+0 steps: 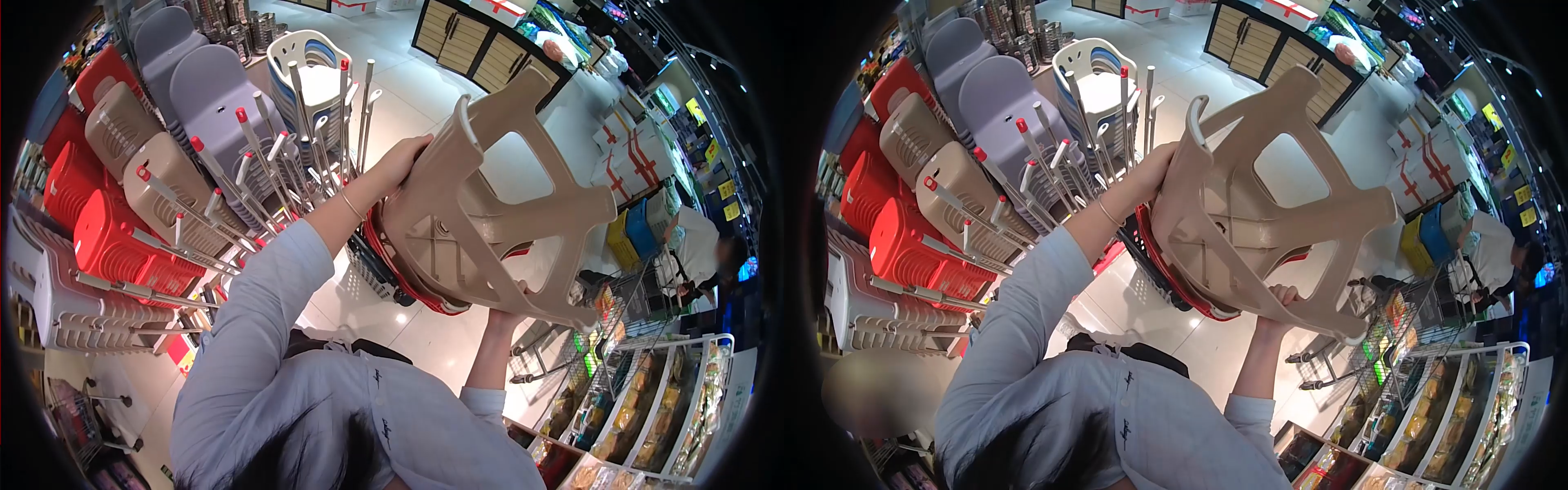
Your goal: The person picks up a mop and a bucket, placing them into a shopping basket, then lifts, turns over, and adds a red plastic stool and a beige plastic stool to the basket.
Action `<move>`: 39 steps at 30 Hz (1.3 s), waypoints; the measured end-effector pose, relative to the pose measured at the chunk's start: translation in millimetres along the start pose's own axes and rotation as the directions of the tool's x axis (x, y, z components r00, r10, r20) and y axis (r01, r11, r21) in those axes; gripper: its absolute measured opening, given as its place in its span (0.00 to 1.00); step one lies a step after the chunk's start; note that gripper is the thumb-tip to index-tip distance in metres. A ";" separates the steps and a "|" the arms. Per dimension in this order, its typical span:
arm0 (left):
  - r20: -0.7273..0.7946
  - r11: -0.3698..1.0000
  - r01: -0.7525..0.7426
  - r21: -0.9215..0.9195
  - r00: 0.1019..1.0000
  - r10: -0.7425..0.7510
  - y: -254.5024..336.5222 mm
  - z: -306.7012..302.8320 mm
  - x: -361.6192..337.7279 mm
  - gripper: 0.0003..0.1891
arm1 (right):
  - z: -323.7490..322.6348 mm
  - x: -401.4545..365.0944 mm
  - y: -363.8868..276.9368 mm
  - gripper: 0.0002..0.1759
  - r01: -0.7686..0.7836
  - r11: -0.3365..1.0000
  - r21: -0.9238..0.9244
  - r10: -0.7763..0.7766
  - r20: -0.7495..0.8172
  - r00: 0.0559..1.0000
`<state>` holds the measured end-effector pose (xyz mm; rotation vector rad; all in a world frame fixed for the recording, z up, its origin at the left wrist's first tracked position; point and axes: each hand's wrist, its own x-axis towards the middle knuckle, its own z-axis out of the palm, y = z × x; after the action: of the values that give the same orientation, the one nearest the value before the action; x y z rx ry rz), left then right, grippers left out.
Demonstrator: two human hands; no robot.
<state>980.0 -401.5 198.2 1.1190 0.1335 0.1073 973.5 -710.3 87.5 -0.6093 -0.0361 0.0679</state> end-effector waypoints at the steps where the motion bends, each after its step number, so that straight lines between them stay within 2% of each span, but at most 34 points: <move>1: 0.033 0.999 0.009 0.032 0.999 -0.010 -11.4 -7.7 7.6 0.21 | -12.1 -1.3 6.3 0.21 -0.002 1.000 0.011 0.002 0.021 1.000; 2: 0.064 0.998 0.018 0.064 0.998 -0.022 -17.9 -11.4 11.6 0.22 | -15.4 -4.1 10.3 0.21 -0.002 1.000 0.011 0.002 0.015 1.000; 5: 0.073 0.988 -0.015 0.152 0.997 0.004 -29.2 -14.4 25.1 0.22 | -23.0 -7.2 16.0 0.22 -0.001 0.990 -0.141 -0.008 -0.065 0.998; 6: 0.075 0.989 -0.011 0.149 0.997 0.000 -31.8 -14.5 29.2 0.22 | -24.7 -7.3 16.5 0.22 0.000 0.990 -0.144 -0.011 -0.070 0.997; 8: 0.086 0.974 0.014 0.224 0.996 -0.034 -37.6 -16.3 40.3 0.22 | -19.6 -8.8 21.0 0.22 -0.014 0.999 -0.034 0.006 -0.230 0.973; 11: 0.063 0.974 0.026 0.224 0.997 -0.041 -49.0 -21.2 50.2 0.22 | -13.9 -16.8 28.0 0.21 -0.033 0.998 -0.056 0.016 -0.269 0.963; 12: 0.060 0.975 0.028 0.222 0.997 -0.042 -52.0 -25.7 51.4 0.22 | -17.4 -17.6 29.3 0.21 -0.036 0.998 -0.058 0.019 -0.270 0.963; 14: 0.000 0.972 0.030 0.233 1.000 -0.030 -54.1 -37.1 50.2 0.23 | -31.1 -18.2 34.8 0.20 -0.093 0.994 -0.066 0.085 -0.107 0.991; 15: 0.002 0.972 0.032 0.233 0.999 -0.033 -53.6 -46.8 50.7 0.23 | -37.6 -15.7 37.2 0.20 -0.091 0.994 -0.065 0.084 -0.110 0.990; 17: 0.122 0.855 -0.117 0.505 0.991 0.064 -52.9 -66.7 52.7 0.21 | -44.0 -14.3 36.9 0.20 -0.047 0.931 -0.361 0.025 -0.065 0.998; 18: 0.120 0.856 -0.112 0.505 0.991 0.059 -55.7 -70.9 55.5 0.21 | -47.4 -14.0 32.8 0.20 -0.051 0.931 -0.362 0.027 -0.070 0.997; 19: 0.121 0.803 -0.146 0.577 0.988 0.093 -52.0 -71.6 54.2 0.21 | -39.1 -15.3 25.5 0.20 -0.025 0.805 -0.593 -0.014 -0.060 0.998; 20: 0.125 0.742 -0.179 0.646 0.984 0.128 -48.4 -72.0 51.6 0.22 | -35.6 -15.2 19.7 0.21 0.001 0.622 -0.783 -0.050 -0.039 0.998; 21: 0.143 0.680 -0.173 0.713 0.985 0.101 -44.1 -71.4 49.0 0.22 | -50.7 -11.7 17.2 0.21 0.038 0.571 -0.820 -0.042 0.017 0.999; 24: 0.206 0.714 -0.177 0.677 0.977 0.046 -40.0 -73.2 42.7 0.23 | -33.5 -16.9 8.6 0.22 0.084 0.658 -0.748 -0.096 0.027 0.995; 25: 0.154 0.836 -0.061 0.545 0.988 -0.029 -30.7 -64.0 32.3 0.25 | -47.8 -9.9 -2.7 0.30 -0.026 0.758 -0.652 0.027 -0.009 1.000; 26: 0.153 0.837 -0.061 0.543 0.988 -0.028 -28.8 -64.1 33.2 0.25 | -33.9 -10.7 -13.4 0.30 -0.026 0.756 -0.654 0.028 -0.008 1.000; 27: 0.156 0.868 0.035 0.495 0.979 -0.128 -27.0 -64.7 34.1 0.28 | -19.3 -14.2 -28.8 0.33 -0.175 0.875 -0.450 0.190 -0.013 0.982; 28: 0.163 0.886 0.136 0.444 0.960 -0.229 -27.0 -65.2 33.1 0.31 | -1.7 -19.3 -41.4 0.36 -0.332 0.917 -0.221 0.344 0.018 0.939; 29: 0.164 0.885 0.140 0.443 0.959 -0.233 -22.2 -61.0 27.1 0.31 | 9.4 -21.6 -47.8 0.41 -0.369 0.897 -0.244 0.379 -0.008 0.926; 30: 0.165 0.872 0.166 0.460 0.949 -0.268 -16.0 -56.3 22.1 0.35 | 15.4 -22.1 -53.6 0.41 -0.367 0.898 -0.243 0.376 -0.009 0.926; 31: 0.167 0.858 0.191 0.477 0.938 -0.302 -10.4 -51.7 19.0 0.39 | 19.5 -22.2 -59.3 0.39 -0.429 0.851 -0.304 0.437 -0.043 0.898; 32: 0.173 0.857 0.190 0.479 0.937 -0.305 -8.5 -49.7 18.9 0.39 | 21.1 -22.4 -62.3 0.36 -0.487 0.795 -0.361 0.493 -0.083 0.866; 33: 0.185 0.853 0.173 0.492 0.937 -0.297 -7.8 -48.8 18.2 0.41 | 20.0 -22.3 -62.4 0.36 -0.485 0.797 -0.360 0.489 -0.087 0.868; 34: 0.194 0.849 0.158 0.503 0.937 -0.289 -7.5 -48.7 16.6 0.43 | 16.7 -21.9 -60.9 0.32 -0.490 0.753 -0.440 0.492 -0.119 0.862; 35: 0.187 0.855 0.192 0.483 0.931 -0.314 -6.5 -49.0 16.2 0.42 | 11.5 -21.2 -59.1 0.29 -0.494 0.701 -0.515 0.493 -0.151 0.857; 36: 0.188 0.855 0.195 0.481 0.929 -0.318 -7.3 -51.4 15.6 0.42 | -3.0 -19.4 -53.5 0.29 -0.497 0.699 -0.514 0.494 -0.156 0.856; 38: 0.193 0.877 0.280 0.392 0.907 -0.375 -7.8 -59.1 15.1 0.41 | -27.5 -19.4 -42.9 0.25 -0.425 0.579 -0.696 0.478 -0.133 0.868; 39: 0.223 0.884 0.301 0.356 0.892 -0.394 -25.9 -78.1 30.2 0.41 | -31.4 -29.9 -38.4 0.26 -0.379 0.505 -0.776 0.491 -0.104 0.865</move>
<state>997.8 -338.7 139.6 1.3973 0.0905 -0.4196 947.4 -761.8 83.4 -1.5032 -0.0363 0.6280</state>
